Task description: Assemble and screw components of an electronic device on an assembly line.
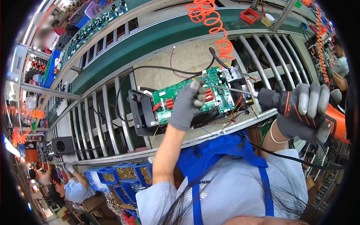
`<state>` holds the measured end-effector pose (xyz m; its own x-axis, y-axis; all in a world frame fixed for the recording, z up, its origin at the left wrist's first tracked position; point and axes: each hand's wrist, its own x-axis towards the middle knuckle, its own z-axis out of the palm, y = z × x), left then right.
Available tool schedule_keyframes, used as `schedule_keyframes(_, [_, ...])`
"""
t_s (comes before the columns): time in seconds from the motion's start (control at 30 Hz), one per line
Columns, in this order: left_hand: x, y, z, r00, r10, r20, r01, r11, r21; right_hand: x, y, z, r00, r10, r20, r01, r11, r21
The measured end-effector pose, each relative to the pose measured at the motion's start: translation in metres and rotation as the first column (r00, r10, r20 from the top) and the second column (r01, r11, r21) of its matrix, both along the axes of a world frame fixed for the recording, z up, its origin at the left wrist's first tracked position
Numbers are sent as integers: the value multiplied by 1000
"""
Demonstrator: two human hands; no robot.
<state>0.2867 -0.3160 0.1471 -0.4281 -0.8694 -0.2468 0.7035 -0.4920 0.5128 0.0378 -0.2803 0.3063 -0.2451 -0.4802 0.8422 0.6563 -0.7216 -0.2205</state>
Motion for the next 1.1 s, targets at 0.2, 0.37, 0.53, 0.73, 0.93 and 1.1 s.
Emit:
schedule_keyframes(0.2, [-12,22,1,992,120,-48,-119,992,35,6,-11,-2,994,-22,-111,5,988,-152])
schedule_keyframes(0.37, [-17,14,-5,976,102,-191,-86,992,88,8,-10,-2,996,-78,-51,78,997,-9])
schedule_keyframes(0.53, [-32,13,11,977,112,-183,-91,988,123,-1,-19,-1,997,68,-44,-66,997,47])
schedule_keyframes(0.73, [-48,3,13,896,78,-436,-10,987,157,-19,-27,2,999,51,6,-52,995,89])
schedule_keyframes(0.93, [-55,-7,20,960,159,-229,-144,986,80,-31,-42,8,998,48,-28,-46,997,56])
schedule_keyframes(1.1, [-50,-29,18,997,-28,-73,21,995,-92,-43,-44,10,988,152,-21,-150,984,93])
